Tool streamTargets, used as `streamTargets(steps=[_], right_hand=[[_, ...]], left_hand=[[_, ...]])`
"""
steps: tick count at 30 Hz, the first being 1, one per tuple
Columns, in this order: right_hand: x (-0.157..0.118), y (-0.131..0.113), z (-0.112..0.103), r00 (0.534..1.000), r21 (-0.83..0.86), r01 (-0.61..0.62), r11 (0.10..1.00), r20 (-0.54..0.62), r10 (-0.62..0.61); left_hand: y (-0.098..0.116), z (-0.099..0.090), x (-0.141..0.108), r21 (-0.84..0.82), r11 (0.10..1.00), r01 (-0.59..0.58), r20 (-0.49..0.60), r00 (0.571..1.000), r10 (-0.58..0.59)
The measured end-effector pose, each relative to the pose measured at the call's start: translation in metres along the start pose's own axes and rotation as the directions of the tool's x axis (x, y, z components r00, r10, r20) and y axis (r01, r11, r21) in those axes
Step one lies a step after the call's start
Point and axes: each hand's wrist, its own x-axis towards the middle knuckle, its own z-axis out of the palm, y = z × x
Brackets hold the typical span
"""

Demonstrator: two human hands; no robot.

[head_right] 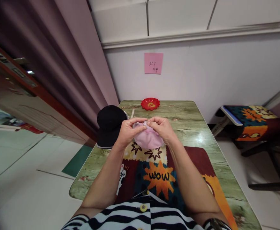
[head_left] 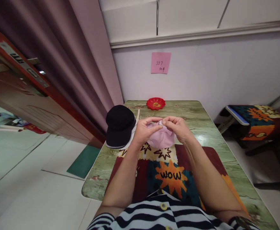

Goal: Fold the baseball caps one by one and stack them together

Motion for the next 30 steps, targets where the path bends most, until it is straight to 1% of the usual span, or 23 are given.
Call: streamTargets(steps=[3, 5, 7, 9, 11, 13, 15, 17, 21, 23, 25, 28, 30], right_hand=[[0.000, 0.000, 0.000, 1.000, -0.001, -0.003, 1.000, 0.011, 0.003], [-0.001, 0.001, 0.000, 1.000, -0.014, -0.003, 1.000, 0.022, 0.003], [-0.002, 0.003, 0.001, 1.000, -0.036, 0.010, 0.999, 0.025, -0.009], [-0.003, 0.004, 0.002, 0.999, -0.054, 0.036, 0.998, 0.004, -0.036], [-0.003, 0.004, 0.004, 0.998, -0.044, 0.063, 0.997, -0.020, -0.064], [-0.003, 0.005, 0.007, 0.997, -0.018, 0.074, 0.997, -0.016, -0.074], [-0.002, 0.006, 0.011, 0.997, -0.005, 0.071, 0.997, -0.005, -0.071], [-0.002, 0.007, 0.015, 0.997, -0.017, 0.070, 0.997, -0.013, -0.071], [-0.002, 0.011, 0.019, 0.994, -0.072, 0.088, 0.993, -0.053, -0.092], [-0.002, 0.012, 0.019, 0.991, -0.105, 0.108, 0.989, -0.062, -0.115], [-0.003, 0.014, 0.020, 0.988, -0.137, 0.129, 0.982, -0.065, -0.138], [-0.005, 0.016, 0.022, 0.984, -0.192, 0.158, 0.969, -0.056, -0.172], [-0.007, 0.017, 0.024, 0.977, -0.247, 0.199, 0.948, -0.024, -0.211]], left_hand=[[0.001, 0.000, -0.001, 0.016, 1.000, 0.005, 0.005, 1.000, -0.005], [0.002, -0.001, -0.001, 0.041, 0.999, -0.012, -0.001, 1.000, 0.012], [0.002, -0.001, -0.001, 0.074, 0.996, -0.047, -0.005, 0.999, 0.048], [0.001, -0.002, 0.000, 0.116, 0.988, -0.101, -0.006, 0.995, 0.102], [-0.001, -0.005, 0.001, 0.195, 0.969, -0.149, -0.022, 0.987, 0.157], [-0.002, -0.008, 0.001, 0.283, 0.944, -0.168, -0.037, 0.982, 0.186], [-0.003, -0.010, 0.000, 0.330, 0.930, -0.160, -0.030, 0.983, 0.180], [-0.002, -0.011, -0.003, 0.338, 0.929, -0.149, -0.015, 0.986, 0.164], [0.003, -0.010, -0.010, 0.367, 0.922, -0.121, -0.041, 0.988, 0.146], [0.006, -0.008, -0.013, 0.350, 0.933, -0.087, -0.040, 0.993, 0.107], [0.006, -0.006, -0.014, 0.292, 0.956, -0.039, -0.047, 0.997, 0.056], [0.002, -0.005, -0.014, 0.141, 0.988, 0.062, -0.125, 0.991, -0.044], [-0.001, -0.005, -0.014, 0.027, 0.992, 0.124, -0.168, 0.979, -0.117]])
